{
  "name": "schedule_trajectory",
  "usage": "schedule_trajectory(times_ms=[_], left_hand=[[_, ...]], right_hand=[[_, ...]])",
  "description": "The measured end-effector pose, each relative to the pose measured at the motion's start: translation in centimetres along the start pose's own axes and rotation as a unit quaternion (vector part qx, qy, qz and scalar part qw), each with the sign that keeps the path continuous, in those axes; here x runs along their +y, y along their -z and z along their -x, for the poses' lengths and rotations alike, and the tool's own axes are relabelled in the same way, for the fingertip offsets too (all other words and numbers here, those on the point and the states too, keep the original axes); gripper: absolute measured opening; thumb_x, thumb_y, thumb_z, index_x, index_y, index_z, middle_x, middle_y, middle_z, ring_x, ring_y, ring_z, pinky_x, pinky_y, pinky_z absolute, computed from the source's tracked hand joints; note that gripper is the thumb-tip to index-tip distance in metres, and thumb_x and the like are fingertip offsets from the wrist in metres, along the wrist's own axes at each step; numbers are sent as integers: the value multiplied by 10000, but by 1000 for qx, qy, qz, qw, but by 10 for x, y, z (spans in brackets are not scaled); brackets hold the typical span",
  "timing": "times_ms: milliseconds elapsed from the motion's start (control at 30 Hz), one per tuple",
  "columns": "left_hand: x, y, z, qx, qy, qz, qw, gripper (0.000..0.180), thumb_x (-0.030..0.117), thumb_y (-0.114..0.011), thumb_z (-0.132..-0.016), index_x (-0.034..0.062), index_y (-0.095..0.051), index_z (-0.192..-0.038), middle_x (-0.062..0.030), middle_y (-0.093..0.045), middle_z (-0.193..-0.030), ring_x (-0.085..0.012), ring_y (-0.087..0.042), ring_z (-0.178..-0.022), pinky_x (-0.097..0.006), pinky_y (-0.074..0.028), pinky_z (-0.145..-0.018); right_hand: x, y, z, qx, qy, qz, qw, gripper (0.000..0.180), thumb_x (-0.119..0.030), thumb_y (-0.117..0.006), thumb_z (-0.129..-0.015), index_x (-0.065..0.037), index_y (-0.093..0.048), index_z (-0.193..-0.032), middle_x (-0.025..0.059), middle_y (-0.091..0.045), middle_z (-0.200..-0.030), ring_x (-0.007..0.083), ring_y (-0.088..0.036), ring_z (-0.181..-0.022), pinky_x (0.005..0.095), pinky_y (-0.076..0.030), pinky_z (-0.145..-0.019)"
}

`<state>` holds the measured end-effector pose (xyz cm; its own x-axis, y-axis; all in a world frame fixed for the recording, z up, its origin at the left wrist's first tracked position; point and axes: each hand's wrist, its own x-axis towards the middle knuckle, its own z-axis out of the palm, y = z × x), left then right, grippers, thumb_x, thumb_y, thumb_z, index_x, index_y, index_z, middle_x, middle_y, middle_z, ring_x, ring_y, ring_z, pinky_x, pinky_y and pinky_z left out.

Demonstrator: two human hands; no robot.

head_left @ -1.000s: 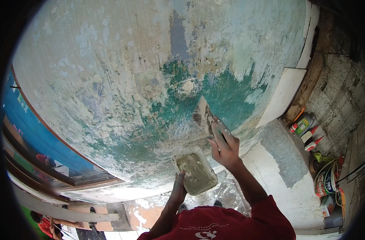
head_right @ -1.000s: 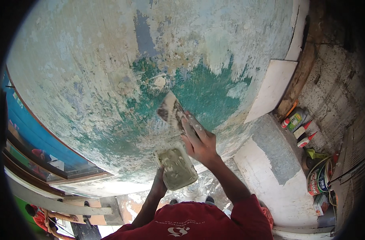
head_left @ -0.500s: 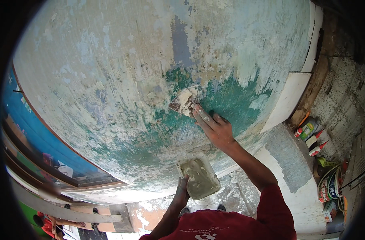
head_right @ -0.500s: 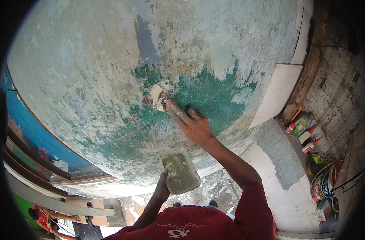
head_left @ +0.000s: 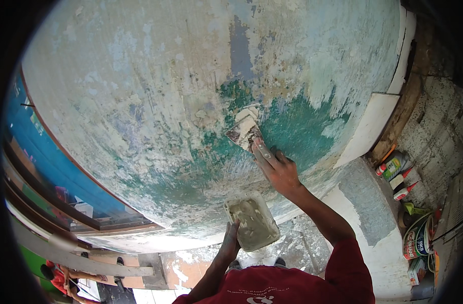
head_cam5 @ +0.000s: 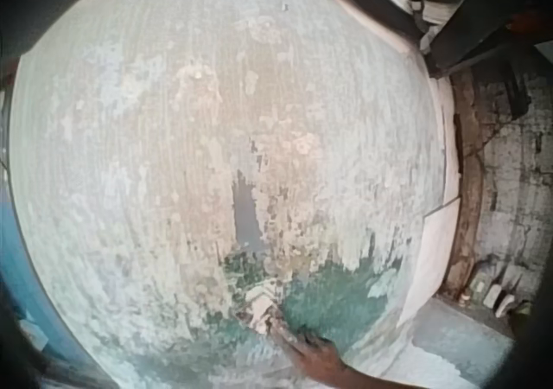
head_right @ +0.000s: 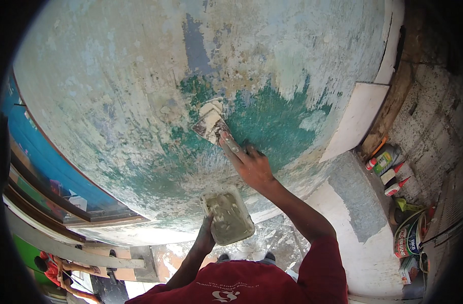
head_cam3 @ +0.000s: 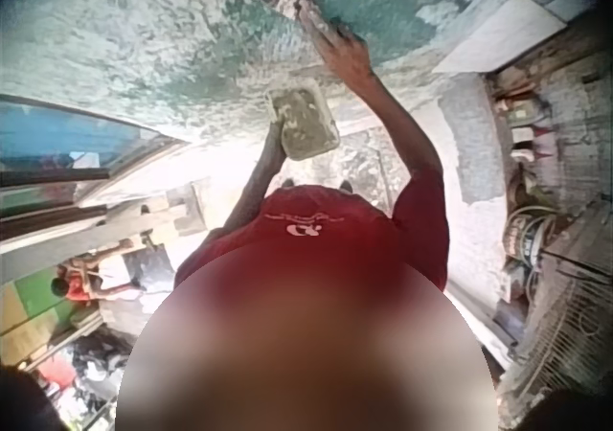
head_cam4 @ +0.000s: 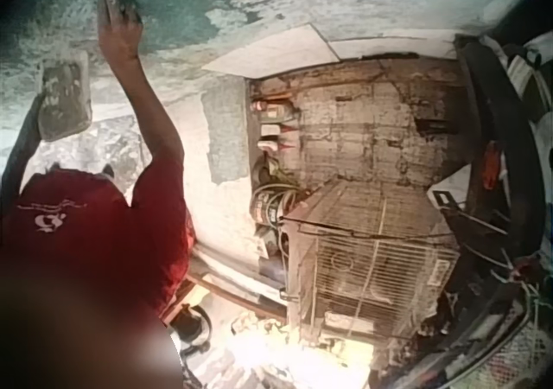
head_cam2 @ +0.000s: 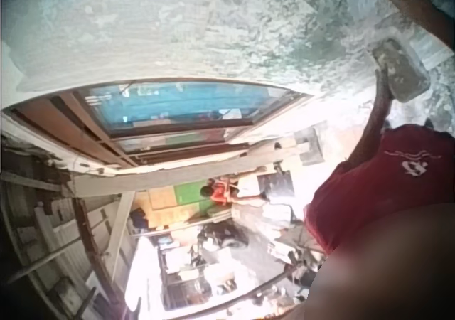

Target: The person applies wall putty or wall patch to a damaged wall using a scraper.

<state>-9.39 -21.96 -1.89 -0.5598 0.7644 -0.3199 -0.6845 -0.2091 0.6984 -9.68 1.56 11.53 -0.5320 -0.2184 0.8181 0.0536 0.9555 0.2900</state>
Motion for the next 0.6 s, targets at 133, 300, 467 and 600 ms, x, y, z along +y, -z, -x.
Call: schedule_trajectory(times_ms=[133,300,467,600], left_hand=[[-1,-2,10,8,-10,-20,1000,604,469,-417,-959,83,-249,-1393,-151,-439,-1337,-268,-496,-1204,-430,-436,-990],[-1,-2,16,2,-6,-30,1000,653,507,-401,-954,73,-256,-1419,-141,-437,-1348,-255,-475,-1224,-419,-416,-1016],[1,-6,16,7,1,-46,999,666,522,-399,-949,58,-280,-1412,-147,-437,-1355,-260,-478,-1222,-418,-404,-1028],[-3,-6,13,-9,-5,-41,999,665,526,-389,-950,52,-295,-1405,-146,-446,-1350,-260,-481,-1219,-413,-402,-1030]], right_hand=[[-10,3,32,-28,35,-77,996,420,-113,-664,-807,2,-582,-1203,128,-532,-1308,240,-643,-826,282,-550,-645],[-18,27,6,53,17,-107,993,437,-58,-655,-795,36,-556,-1211,147,-503,-1335,222,-655,-812,270,-548,-637],[-25,22,-30,114,-61,-140,982,486,-52,-658,-793,37,-520,-1250,143,-453,-1388,214,-660,-775,264,-549,-596],[-26,4,-31,89,-102,-108,985,506,-59,-655,-796,35,-500,-1269,141,-375,-1441,217,-657,-799,278,-554,-595]])
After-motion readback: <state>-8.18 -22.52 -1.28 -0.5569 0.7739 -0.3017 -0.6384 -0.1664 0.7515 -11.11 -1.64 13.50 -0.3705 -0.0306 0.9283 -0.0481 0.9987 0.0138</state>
